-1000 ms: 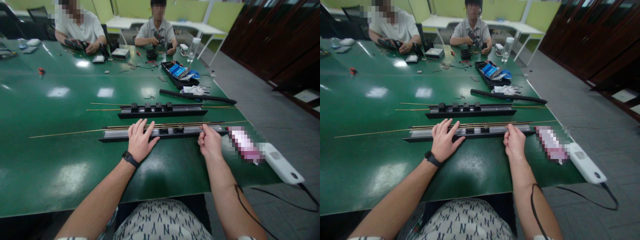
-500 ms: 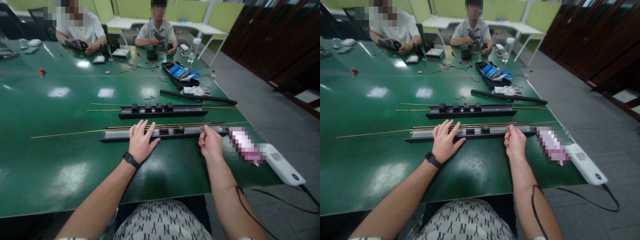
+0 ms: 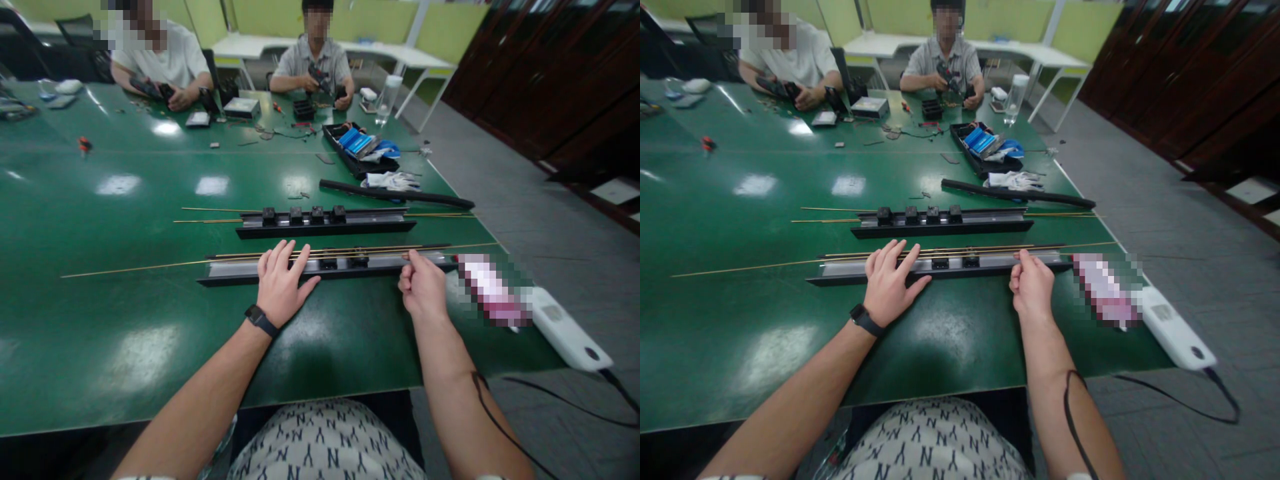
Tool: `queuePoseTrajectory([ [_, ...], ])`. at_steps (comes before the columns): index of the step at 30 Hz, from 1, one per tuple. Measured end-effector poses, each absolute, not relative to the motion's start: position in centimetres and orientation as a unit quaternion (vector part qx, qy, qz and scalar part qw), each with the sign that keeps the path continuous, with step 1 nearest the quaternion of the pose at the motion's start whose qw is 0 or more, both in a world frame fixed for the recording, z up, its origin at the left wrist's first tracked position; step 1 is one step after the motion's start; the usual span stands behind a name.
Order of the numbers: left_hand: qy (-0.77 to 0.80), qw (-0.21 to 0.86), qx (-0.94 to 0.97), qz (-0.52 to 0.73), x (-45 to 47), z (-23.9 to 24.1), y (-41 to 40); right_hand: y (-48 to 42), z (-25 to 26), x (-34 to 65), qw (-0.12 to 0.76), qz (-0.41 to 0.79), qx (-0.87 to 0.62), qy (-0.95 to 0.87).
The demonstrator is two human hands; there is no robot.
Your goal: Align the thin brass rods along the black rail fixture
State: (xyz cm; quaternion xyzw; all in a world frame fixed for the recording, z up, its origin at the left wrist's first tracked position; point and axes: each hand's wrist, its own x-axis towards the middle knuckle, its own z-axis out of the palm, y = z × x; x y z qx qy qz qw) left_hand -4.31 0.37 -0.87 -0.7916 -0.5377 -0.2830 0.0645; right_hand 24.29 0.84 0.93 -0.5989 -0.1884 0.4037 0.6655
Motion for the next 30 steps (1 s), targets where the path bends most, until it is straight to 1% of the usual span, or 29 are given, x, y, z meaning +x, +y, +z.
queuePoseTrajectory([
  [6,-0.538,0.061,-0.791,-0.285,-4.31,-0.79,0.35,0.74,0.83,24.24,0.662,0.403,-0.599,-0.204],
  [13,-0.538,0.064,-0.79,-0.287,-4.29,-0.79,0.35,0.51,0.79,23.91,0.637,0.427,-0.594,-0.244],
  [24,-0.538,0.058,-0.791,-0.288,-4.3,-0.82,0.34,0.87,0.88,24.52,0.671,0.397,-0.598,-0.187],
  [30,-0.538,0.062,-0.791,-0.286,-4.29,-0.77,0.37,0.98,0.68,24.8,0.677,0.383,-0.6,-0.188],
])
